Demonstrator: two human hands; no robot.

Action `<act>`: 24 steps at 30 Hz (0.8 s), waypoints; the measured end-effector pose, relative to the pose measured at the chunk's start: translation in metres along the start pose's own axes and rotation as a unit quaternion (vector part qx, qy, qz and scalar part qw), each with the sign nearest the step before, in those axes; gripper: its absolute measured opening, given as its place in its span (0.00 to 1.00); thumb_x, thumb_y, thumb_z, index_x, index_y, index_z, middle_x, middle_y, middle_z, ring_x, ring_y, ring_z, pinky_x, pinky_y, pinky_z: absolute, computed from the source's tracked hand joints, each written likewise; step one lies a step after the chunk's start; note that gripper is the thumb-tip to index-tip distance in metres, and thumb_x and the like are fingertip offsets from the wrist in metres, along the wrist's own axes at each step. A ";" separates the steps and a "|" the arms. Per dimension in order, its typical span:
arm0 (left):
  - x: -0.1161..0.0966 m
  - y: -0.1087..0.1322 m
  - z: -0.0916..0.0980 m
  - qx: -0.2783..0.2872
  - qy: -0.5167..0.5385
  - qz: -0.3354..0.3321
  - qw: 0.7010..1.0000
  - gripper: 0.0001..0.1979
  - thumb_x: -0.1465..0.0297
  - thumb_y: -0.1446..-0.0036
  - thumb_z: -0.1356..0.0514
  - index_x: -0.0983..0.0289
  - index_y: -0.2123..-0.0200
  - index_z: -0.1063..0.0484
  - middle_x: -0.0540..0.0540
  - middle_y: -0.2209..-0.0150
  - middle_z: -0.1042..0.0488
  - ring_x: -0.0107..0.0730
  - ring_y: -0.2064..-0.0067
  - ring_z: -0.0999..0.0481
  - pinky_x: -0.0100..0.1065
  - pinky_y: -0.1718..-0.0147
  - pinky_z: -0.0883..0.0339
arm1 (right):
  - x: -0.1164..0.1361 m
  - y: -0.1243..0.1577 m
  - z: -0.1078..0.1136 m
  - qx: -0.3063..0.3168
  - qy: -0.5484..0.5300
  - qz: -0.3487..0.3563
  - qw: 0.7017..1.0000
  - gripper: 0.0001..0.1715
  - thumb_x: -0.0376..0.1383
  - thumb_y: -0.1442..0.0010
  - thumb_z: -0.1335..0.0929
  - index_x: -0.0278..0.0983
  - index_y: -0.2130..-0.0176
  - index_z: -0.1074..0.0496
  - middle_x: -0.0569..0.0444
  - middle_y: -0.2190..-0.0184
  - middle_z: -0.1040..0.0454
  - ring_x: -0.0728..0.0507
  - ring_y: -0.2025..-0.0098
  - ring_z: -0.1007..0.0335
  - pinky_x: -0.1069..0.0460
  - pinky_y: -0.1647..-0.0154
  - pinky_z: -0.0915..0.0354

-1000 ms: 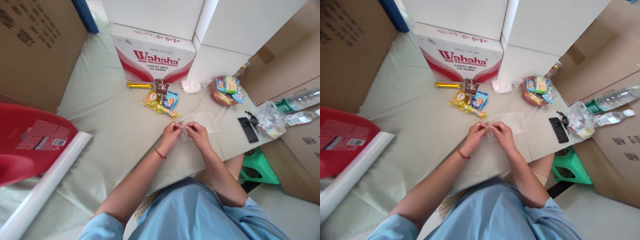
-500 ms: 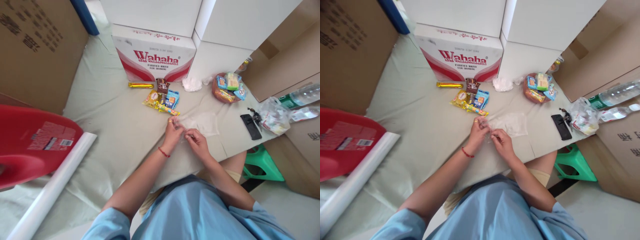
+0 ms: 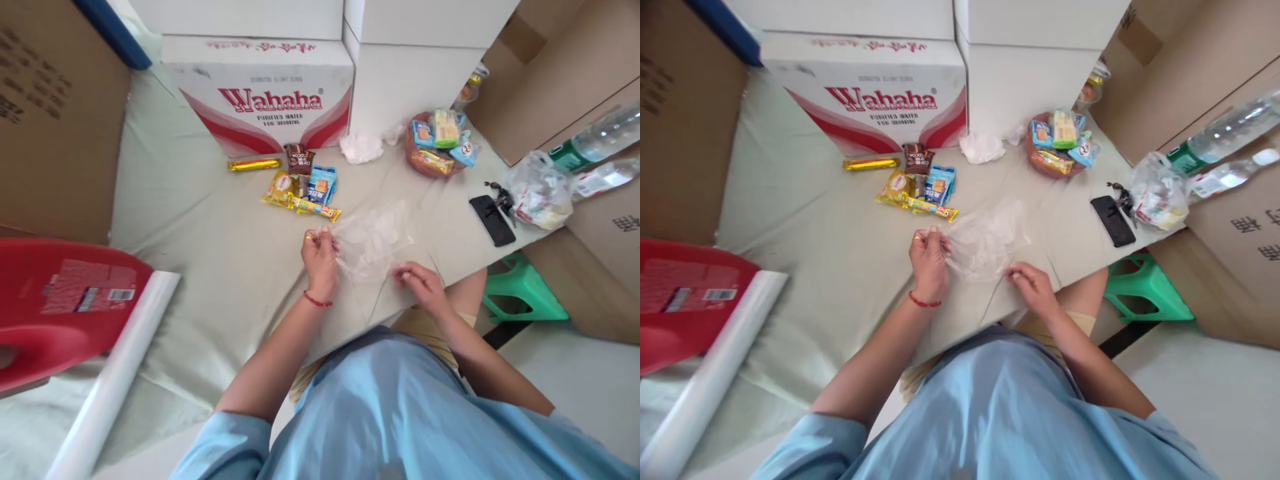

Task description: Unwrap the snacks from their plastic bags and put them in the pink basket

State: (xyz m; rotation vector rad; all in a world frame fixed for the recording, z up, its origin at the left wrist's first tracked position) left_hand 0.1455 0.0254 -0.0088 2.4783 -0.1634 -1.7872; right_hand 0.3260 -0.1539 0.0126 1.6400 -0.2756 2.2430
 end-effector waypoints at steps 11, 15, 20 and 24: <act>-0.023 0.066 0.023 0.092 -0.149 -0.078 0.982 0.13 0.56 0.31 0.38 0.58 0.64 0.30 0.51 0.67 0.26 0.33 0.63 0.28 0.34 0.57 0.33 | 0.007 -0.101 -0.039 0.040 -0.025 -0.066 0.997 0.19 0.47 0.47 0.23 0.41 0.58 0.22 0.60 0.75 0.29 0.47 0.72 0.37 0.51 0.69 0.41; -0.023 0.070 0.074 0.021 -0.288 -0.024 0.957 0.11 0.66 0.42 0.31 0.59 0.58 0.27 0.54 0.58 0.25 0.36 0.58 0.25 0.35 0.58 0.30 | 0.006 -0.107 -0.061 0.047 -0.003 -0.013 0.999 0.09 0.43 0.40 0.29 0.40 0.64 0.21 0.60 0.76 0.34 0.48 0.72 0.40 0.51 0.67 0.42; -0.049 0.052 0.090 0.076 -0.409 -0.077 0.906 0.34 0.64 0.50 0.28 0.61 0.40 0.30 0.64 0.38 0.30 0.53 0.36 0.30 0.51 0.36 0.35 | 0.021 -0.105 -0.069 0.077 0.065 0.098 0.990 0.06 0.39 0.38 0.29 0.41 0.63 0.21 0.52 0.62 0.26 0.43 0.60 0.30 0.47 0.53 0.34; -0.062 0.019 0.054 0.100 -0.496 -0.126 0.853 0.38 0.55 0.47 0.30 0.65 0.37 0.33 0.69 0.34 0.30 0.59 0.30 0.35 0.57 0.29 0.46 | 0.042 -0.098 -0.072 0.140 0.107 0.196 0.965 0.06 0.40 0.34 0.30 0.43 0.61 0.22 0.50 0.56 0.21 0.39 0.49 0.28 0.41 0.41 0.36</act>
Point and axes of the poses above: each hand's wrist, its own y-axis away from the middle knuckle, its own z-axis out of the back of the hand, x = y × z, the point moved 4 cm from there along -y, towards the middle knuckle
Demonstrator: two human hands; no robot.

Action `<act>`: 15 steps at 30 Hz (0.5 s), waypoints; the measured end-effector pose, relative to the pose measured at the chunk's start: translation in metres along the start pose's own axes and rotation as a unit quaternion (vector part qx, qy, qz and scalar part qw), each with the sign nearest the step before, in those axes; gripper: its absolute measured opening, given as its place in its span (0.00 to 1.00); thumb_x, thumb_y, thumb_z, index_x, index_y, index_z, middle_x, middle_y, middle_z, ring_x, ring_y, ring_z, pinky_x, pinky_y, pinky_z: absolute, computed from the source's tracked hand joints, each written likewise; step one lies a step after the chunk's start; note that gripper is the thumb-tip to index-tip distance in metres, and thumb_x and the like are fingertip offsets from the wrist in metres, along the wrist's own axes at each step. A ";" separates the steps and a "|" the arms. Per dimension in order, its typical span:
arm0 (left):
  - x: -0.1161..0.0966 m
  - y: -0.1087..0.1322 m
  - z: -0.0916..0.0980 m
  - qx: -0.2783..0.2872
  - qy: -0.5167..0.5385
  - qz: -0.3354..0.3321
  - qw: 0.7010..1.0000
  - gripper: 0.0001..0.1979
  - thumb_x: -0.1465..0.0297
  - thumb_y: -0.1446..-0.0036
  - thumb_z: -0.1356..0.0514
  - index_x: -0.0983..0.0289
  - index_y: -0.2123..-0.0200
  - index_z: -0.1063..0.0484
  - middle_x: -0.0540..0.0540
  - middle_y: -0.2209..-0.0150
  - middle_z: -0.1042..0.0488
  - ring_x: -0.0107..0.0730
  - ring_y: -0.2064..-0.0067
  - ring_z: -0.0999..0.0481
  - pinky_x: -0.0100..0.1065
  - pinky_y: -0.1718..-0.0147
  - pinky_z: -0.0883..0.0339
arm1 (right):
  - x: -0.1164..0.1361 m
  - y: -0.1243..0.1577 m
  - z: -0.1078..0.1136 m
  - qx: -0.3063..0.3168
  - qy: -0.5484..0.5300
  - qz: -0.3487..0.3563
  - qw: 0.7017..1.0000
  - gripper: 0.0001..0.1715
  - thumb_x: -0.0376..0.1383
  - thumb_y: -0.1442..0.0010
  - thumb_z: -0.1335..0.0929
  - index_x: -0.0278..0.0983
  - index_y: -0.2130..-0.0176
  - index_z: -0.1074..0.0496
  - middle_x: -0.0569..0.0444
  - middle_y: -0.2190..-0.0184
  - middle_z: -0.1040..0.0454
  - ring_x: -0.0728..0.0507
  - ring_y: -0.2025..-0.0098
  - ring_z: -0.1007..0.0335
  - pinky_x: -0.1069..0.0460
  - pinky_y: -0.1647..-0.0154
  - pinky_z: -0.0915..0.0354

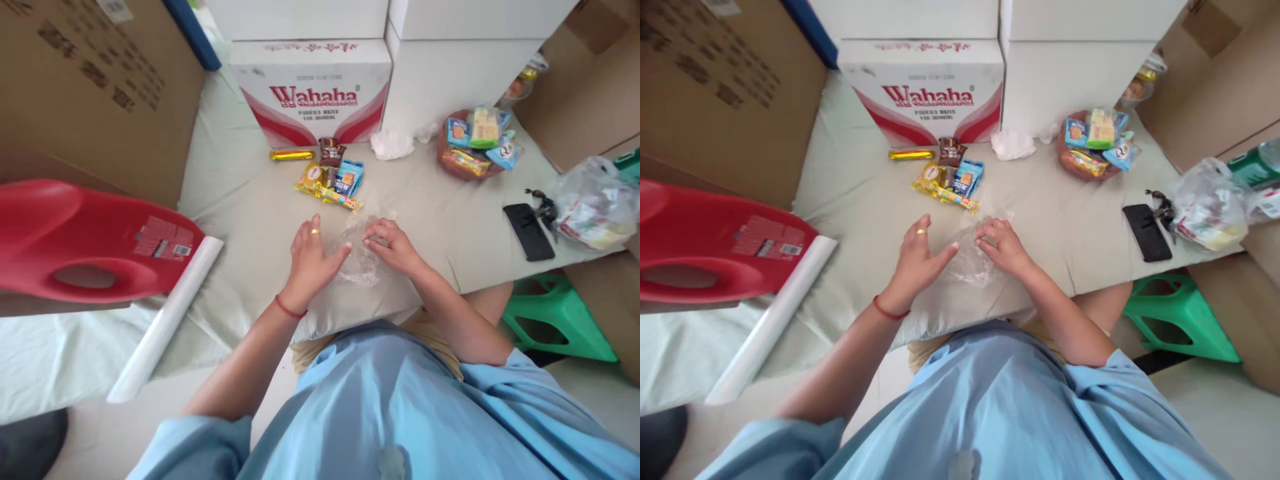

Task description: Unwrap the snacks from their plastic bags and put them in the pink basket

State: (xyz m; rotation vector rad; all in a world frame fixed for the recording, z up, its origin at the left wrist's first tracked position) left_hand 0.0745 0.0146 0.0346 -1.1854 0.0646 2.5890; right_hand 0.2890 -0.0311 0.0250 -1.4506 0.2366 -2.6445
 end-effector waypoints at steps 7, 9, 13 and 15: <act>-0.005 -0.024 -0.043 0.104 0.093 0.037 0.989 0.10 0.62 0.33 0.45 0.60 0.64 0.29 0.50 0.73 0.26 0.34 0.68 0.25 0.35 0.63 0.32 | -0.013 0.015 0.027 -0.061 -0.030 -0.071 0.995 0.10 0.45 0.32 0.33 0.42 0.61 0.29 0.55 0.66 0.23 0.42 0.61 0.26 0.46 0.53 0.32; 0.005 -0.018 -0.040 0.034 0.121 0.056 0.991 0.10 0.62 0.31 0.47 0.59 0.65 0.32 0.47 0.75 0.30 0.31 0.71 0.29 0.32 0.66 0.35 | -0.029 0.025 0.038 -0.112 -0.031 -0.127 0.985 0.11 0.46 0.32 0.34 0.42 0.61 0.31 0.56 0.69 0.24 0.44 0.67 0.27 0.47 0.60 0.33; 0.028 -0.008 -0.027 -0.052 0.118 0.089 0.988 0.11 0.62 0.29 0.48 0.58 0.66 0.36 0.47 0.73 0.33 0.31 0.69 0.30 0.31 0.66 0.37 | -0.055 0.038 0.053 -0.156 -0.007 -0.212 0.965 0.10 0.46 0.33 0.36 0.42 0.59 0.33 0.60 0.76 0.30 0.45 0.75 0.31 0.49 0.67 0.36; 0.038 -0.004 -0.020 -0.061 0.100 0.101 0.988 0.13 0.61 0.28 0.48 0.58 0.67 0.37 0.47 0.74 0.33 0.32 0.70 0.31 0.32 0.66 0.37 | -0.062 0.039 0.058 -0.163 0.022 -0.219 0.962 0.10 0.45 0.34 0.35 0.42 0.60 0.32 0.60 0.76 0.30 0.46 0.75 0.32 0.50 0.68 0.36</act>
Point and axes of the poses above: each hand's wrist, its own y-axis away from the middle knuckle, its own z-axis out of the back of the hand, x = y × z, the point moved 4 cm from there along -y, towards the middle knuckle
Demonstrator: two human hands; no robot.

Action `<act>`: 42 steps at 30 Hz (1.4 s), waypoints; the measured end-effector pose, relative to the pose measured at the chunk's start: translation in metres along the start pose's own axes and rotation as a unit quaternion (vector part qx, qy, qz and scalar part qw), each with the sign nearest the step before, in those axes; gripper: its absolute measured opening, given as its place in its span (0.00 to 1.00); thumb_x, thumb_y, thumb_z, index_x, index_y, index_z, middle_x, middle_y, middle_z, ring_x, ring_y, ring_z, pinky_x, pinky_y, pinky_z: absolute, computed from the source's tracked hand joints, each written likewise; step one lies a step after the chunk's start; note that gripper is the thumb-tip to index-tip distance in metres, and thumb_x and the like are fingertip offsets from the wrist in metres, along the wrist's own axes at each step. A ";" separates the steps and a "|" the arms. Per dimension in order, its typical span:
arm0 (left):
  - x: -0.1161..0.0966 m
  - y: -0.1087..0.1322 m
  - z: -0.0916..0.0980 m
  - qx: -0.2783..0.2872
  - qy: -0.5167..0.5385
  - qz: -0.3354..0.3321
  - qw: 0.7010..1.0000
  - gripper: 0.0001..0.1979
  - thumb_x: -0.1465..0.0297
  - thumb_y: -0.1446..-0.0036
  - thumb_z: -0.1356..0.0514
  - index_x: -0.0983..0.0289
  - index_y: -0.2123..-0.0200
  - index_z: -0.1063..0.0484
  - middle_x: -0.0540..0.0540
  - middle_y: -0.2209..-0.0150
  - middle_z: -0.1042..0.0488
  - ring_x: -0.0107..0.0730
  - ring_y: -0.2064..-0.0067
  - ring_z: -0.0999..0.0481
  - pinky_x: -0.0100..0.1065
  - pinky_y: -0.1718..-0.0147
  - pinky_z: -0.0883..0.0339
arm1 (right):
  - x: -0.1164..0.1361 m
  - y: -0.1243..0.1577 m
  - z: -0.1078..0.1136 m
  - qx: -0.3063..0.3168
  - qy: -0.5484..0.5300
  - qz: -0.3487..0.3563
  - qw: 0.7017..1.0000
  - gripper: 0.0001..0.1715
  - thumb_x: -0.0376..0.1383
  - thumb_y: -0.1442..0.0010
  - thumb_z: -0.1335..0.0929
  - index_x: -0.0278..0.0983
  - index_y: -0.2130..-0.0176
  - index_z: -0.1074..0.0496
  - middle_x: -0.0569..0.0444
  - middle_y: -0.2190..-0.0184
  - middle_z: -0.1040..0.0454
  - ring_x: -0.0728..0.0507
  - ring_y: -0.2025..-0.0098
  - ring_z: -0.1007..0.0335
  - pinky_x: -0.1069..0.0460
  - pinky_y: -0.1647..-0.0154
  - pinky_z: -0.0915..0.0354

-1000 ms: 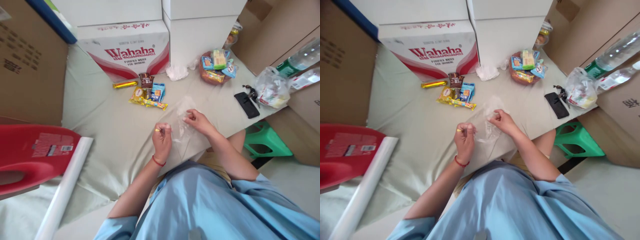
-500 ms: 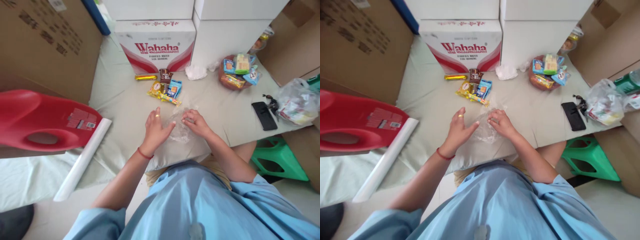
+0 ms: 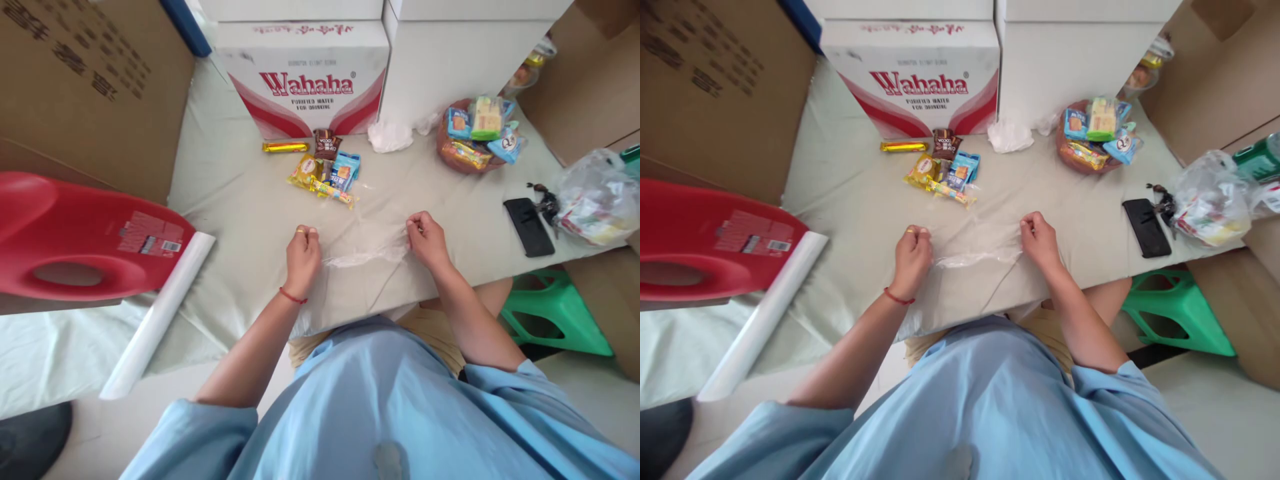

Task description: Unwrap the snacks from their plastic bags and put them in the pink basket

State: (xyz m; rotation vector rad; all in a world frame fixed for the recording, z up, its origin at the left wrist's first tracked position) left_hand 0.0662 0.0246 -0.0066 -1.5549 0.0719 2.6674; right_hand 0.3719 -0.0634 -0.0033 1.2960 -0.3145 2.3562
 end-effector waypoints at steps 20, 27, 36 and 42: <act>-0.027 0.018 -0.011 0.076 -0.316 -0.294 0.899 0.17 0.77 0.36 0.47 0.60 0.52 0.21 0.62 0.37 0.24 0.47 0.26 0.39 0.58 0.27 0.59 | 0.002 -0.031 0.031 0.185 0.168 0.026 0.968 0.12 0.45 0.40 0.29 0.39 0.62 0.23 0.51 0.68 0.21 0.42 0.66 0.27 0.48 0.62 0.34; -0.012 0.022 -0.012 0.140 -0.351 -0.221 0.899 0.28 0.63 0.27 0.53 0.60 0.27 0.39 0.63 0.27 0.36 0.47 0.24 0.41 0.66 0.26 0.65 | 0.031 -0.092 -0.034 0.107 0.093 0.020 0.990 0.16 0.45 0.39 0.26 0.37 0.57 0.22 0.50 0.67 0.21 0.42 0.64 0.26 0.48 0.59 0.32; -0.008 0.025 -0.010 0.136 -0.367 -0.155 0.907 0.32 0.56 0.25 0.57 0.61 0.23 0.47 0.62 0.22 0.48 0.45 0.21 0.49 0.65 0.25 0.72 | -0.003 -0.091 0.030 -0.131 0.147 0.059 0.979 0.18 0.45 0.29 0.35 0.35 0.57 0.23 0.40 0.58 0.23 0.40 0.60 0.27 0.42 0.52 0.30; -0.008 0.021 -0.007 0.161 -0.363 -0.133 0.908 0.32 0.57 0.24 0.59 0.60 0.23 0.47 0.60 0.22 0.49 0.44 0.21 0.51 0.65 0.26 0.69 | 0.058 0.023 -0.037 0.243 0.128 0.361 0.891 0.22 0.44 0.29 0.32 0.43 0.39 0.25 0.43 0.39 0.24 0.33 0.34 0.32 0.33 0.30 0.39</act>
Point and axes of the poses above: each hand's wrist, its own y-axis away from the middle knuckle, its own z-axis out of the back of the hand, x = y × z, the point moved 4 cm from there along -y, towards the middle knuckle
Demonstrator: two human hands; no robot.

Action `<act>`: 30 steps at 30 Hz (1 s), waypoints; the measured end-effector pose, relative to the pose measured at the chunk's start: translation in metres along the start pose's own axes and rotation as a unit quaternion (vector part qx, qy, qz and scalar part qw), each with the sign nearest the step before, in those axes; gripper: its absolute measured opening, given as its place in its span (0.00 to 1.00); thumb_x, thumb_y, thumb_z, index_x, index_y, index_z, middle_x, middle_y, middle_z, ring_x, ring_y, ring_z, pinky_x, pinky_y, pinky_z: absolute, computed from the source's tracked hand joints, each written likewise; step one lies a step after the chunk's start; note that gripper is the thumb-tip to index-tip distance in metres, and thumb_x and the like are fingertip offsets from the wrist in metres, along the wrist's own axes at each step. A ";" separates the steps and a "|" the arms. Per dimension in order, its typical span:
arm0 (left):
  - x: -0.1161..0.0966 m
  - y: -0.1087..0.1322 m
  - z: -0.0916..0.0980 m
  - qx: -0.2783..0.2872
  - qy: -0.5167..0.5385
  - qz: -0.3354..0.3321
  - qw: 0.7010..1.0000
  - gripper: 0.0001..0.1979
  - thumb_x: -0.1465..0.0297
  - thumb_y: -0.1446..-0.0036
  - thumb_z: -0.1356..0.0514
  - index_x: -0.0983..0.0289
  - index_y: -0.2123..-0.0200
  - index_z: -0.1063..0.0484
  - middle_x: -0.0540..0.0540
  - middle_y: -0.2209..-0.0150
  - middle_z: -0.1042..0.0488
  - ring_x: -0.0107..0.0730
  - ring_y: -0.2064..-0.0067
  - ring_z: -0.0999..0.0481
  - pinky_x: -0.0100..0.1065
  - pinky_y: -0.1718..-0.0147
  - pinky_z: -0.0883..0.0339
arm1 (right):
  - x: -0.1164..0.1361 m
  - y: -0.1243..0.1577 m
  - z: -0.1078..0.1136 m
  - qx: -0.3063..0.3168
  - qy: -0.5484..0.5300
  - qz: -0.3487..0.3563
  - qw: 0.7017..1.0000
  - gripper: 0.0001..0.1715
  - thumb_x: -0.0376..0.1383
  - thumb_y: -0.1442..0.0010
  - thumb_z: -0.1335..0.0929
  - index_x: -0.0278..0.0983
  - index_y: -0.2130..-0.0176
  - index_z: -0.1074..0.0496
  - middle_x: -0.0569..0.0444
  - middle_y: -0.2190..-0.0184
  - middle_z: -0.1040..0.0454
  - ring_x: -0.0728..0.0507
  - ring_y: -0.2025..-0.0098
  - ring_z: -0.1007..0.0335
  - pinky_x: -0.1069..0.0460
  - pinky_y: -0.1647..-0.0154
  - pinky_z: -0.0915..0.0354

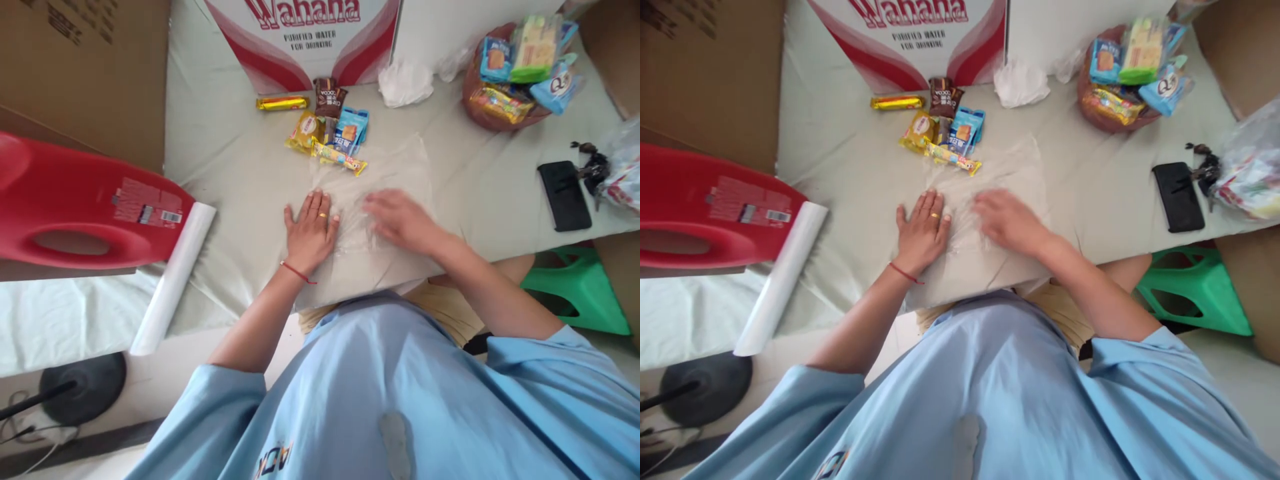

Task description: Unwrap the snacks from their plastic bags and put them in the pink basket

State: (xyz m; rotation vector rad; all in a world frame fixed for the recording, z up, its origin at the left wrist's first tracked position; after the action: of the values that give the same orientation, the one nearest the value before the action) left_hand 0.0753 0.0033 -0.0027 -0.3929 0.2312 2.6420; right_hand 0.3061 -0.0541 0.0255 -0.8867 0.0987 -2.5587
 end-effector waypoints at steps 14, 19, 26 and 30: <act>0.012 0.022 0.001 0.006 -0.030 -0.076 0.997 0.39 0.45 0.30 0.48 0.55 0.23 0.46 0.62 0.22 0.50 0.57 0.21 0.52 0.71 0.28 0.73 | 0.025 0.090 0.016 0.190 -0.171 -0.058 0.965 0.19 0.45 0.29 0.31 0.50 0.41 0.21 0.52 0.40 0.20 0.37 0.37 0.25 0.38 0.32 0.31; 0.014 0.032 -0.002 -0.007 -0.035 -0.098 0.995 0.40 0.45 0.32 0.44 0.52 0.23 0.46 0.61 0.21 0.51 0.59 0.21 0.52 0.72 0.27 0.71 | -0.021 -0.002 0.051 0.032 -0.057 -0.181 0.981 0.18 0.47 0.29 0.34 0.43 0.53 0.17 0.50 0.58 0.14 0.38 0.59 0.19 0.44 0.56 0.25; 0.014 0.031 0.002 -0.003 -0.030 -0.093 0.995 0.35 0.49 0.29 0.47 0.51 0.24 0.44 0.57 0.22 0.50 0.55 0.21 0.51 0.72 0.27 0.68 | -0.039 -0.221 0.023 0.034 0.181 0.032 0.982 0.24 0.29 0.34 0.37 0.38 0.43 0.22 0.45 0.43 0.21 0.34 0.37 0.30 0.39 0.36 0.35; 0.013 0.030 0.004 0.001 -0.029 -0.089 0.996 0.34 0.50 0.29 0.47 0.50 0.24 0.44 0.56 0.22 0.50 0.56 0.21 0.50 0.73 0.27 0.66 | -0.041 -0.294 -0.023 0.173 0.253 0.123 0.944 0.32 0.24 0.41 0.33 0.37 0.39 0.27 0.47 0.37 0.26 0.34 0.28 0.42 0.33 0.27 0.46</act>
State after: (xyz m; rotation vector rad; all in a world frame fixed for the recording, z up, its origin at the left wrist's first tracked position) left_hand 0.0491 -0.0168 -0.0006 -0.3204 0.1724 2.4737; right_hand 0.2114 0.2280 0.0439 -0.0685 -0.0839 -2.3978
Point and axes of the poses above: each hand's wrist, its own y-axis away from the middle knuckle, its own z-axis out of the back of the hand, x = y × z, the point moved 4 cm from there along -y, towards the middle knuckle
